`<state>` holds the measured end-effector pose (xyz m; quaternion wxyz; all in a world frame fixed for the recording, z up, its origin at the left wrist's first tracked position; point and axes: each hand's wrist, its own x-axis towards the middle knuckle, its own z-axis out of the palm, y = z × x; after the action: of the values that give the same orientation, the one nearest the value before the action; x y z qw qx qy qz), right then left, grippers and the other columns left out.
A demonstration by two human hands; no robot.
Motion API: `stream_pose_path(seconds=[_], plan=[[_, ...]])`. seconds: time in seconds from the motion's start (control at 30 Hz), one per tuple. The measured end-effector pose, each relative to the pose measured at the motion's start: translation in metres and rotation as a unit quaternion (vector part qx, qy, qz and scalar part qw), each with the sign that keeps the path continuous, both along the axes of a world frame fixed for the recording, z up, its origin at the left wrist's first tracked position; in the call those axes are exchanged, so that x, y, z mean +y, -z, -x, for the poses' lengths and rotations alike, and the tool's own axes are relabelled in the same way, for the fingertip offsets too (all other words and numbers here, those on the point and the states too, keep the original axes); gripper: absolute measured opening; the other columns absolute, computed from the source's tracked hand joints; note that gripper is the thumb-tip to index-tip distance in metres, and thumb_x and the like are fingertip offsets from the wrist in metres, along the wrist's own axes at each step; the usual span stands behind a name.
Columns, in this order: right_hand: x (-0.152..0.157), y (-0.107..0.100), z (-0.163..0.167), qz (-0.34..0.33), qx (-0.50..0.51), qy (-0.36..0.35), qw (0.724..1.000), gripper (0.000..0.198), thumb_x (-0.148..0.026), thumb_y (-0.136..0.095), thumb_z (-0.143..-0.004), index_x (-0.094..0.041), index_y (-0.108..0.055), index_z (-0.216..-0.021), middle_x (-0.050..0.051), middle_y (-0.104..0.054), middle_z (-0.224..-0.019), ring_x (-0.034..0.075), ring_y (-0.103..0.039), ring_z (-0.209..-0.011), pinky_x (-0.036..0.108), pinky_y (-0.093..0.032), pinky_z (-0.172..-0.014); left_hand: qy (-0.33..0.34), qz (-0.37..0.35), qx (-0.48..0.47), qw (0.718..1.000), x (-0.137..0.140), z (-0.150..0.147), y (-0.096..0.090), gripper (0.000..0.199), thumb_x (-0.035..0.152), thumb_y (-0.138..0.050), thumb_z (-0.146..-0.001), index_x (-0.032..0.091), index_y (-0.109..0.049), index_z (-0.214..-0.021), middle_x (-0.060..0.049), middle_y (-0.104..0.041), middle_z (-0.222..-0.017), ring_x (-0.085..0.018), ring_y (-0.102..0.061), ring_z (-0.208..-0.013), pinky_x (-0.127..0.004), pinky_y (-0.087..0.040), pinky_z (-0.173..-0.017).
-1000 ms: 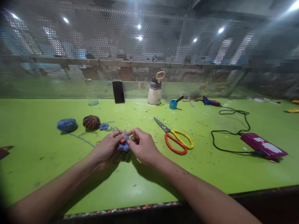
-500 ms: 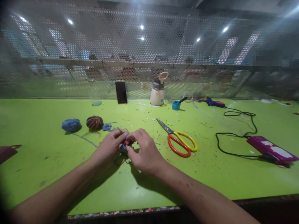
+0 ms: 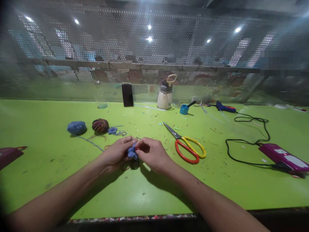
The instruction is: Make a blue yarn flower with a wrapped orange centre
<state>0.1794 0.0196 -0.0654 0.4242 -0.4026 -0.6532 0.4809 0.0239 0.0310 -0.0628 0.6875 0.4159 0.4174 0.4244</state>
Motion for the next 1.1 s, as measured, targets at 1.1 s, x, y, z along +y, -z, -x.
stream_pose_path(seconds=[1.1], plan=[[0.011, -0.014, -0.021, 0.127, 0.103, -0.031, 0.986, 0.02, -0.018, -0.076, -0.067, -0.021, -0.073, -0.086, 0.004, -0.069, -0.085, 0.018, -0.061, -0.078, 0.036, -0.045, -0.075, 0.04, 0.01, -0.065, 0.997, -0.002, 0.009, -0.015, 0.047, -0.004, -0.063, -0.06, 0.009, -0.059, -0.104, -0.004, -0.063, -0.072, -0.011, -0.057, -0.06, -0.022, -0.037, -0.056]])
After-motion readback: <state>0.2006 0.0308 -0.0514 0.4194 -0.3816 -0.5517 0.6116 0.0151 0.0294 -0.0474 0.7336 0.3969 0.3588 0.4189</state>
